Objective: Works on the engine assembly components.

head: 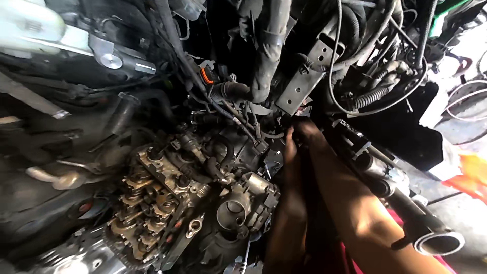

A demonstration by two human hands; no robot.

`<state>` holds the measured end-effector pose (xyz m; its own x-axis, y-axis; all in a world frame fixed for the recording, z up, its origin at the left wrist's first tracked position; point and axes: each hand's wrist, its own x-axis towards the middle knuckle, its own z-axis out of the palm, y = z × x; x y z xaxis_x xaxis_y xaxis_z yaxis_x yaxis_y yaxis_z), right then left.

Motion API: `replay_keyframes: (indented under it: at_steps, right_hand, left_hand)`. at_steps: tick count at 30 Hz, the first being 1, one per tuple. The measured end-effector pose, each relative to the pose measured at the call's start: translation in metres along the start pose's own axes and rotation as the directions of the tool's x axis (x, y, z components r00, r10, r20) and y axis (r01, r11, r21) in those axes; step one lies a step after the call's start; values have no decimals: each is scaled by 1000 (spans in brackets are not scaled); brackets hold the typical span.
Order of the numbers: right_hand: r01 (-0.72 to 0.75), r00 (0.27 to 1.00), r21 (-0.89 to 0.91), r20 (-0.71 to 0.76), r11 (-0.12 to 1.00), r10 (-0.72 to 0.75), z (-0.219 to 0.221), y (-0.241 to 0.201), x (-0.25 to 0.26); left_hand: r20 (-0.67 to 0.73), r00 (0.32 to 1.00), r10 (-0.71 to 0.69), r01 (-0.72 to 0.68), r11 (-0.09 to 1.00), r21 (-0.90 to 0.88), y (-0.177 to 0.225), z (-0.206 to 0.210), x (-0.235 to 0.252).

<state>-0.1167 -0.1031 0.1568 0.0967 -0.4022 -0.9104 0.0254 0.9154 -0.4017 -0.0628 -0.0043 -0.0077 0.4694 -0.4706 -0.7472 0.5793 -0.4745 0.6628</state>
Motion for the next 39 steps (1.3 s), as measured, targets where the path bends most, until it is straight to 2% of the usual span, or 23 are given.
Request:
replay_keyframes:
  at_steps: [5,8,11,13,15,16,18,20,21,24,27,29,31,33,39]
  right_hand:
    - [43,999,32,-16,999,-43,1,11,4]
    - [44,999,10,-25,999,-43,3,9,1]
    - [-21,999,17,-39,1000,22,3,11,9]
    - [-104,994,26,38,994,103,-1,39,58]
    - [-89,989,85,124,992,78,-6,96,138]
    - [-95,984,114,164,989,75,-7,110,157]
    - [-107,987,93,130,990,95,-5,95,138]
    - [-153,988,21,40,988,152,0,38,63]
    - [-112,994,15,4,994,112,3,22,36]
    - [-29,999,5,-18,1000,29,3,16,20]
    - [-65,998,-37,-24,997,64,5,10,16]
    - [-112,993,-69,23,991,114,3,29,52]
    - [-76,991,-15,107,997,77,-4,88,132]
    - [-76,983,30,167,997,70,-5,116,172]
    - [-70,985,-67,156,995,80,-1,107,169]
  left_hand:
    - [131,991,-7,11,1000,-25,-4,-10,7]
    - [100,994,-41,45,998,-37,0,-8,5]
    - [78,995,-64,64,998,5,1,-6,6]
    - [52,996,-72,72,997,-7,5,-3,4]
    - [18,997,-72,72,997,-17,7,0,4]
    - [16,997,-76,76,997,-11,7,0,4]
    - [17,995,-98,98,995,-8,7,-1,6]
    - [39,993,-109,109,994,-9,6,-4,8]
    - [49,994,-102,103,995,-10,6,-5,8]
    - [60,996,-73,74,997,-7,6,-4,7]
    - [80,996,-47,47,999,-2,8,-5,4]
    - [73,995,-63,64,998,-4,6,-5,6]
    - [40,996,-85,85,996,3,1,-4,11]
    - [60,995,-82,83,996,-19,0,-6,13]
    - [48,994,-95,98,992,-78,8,0,10]
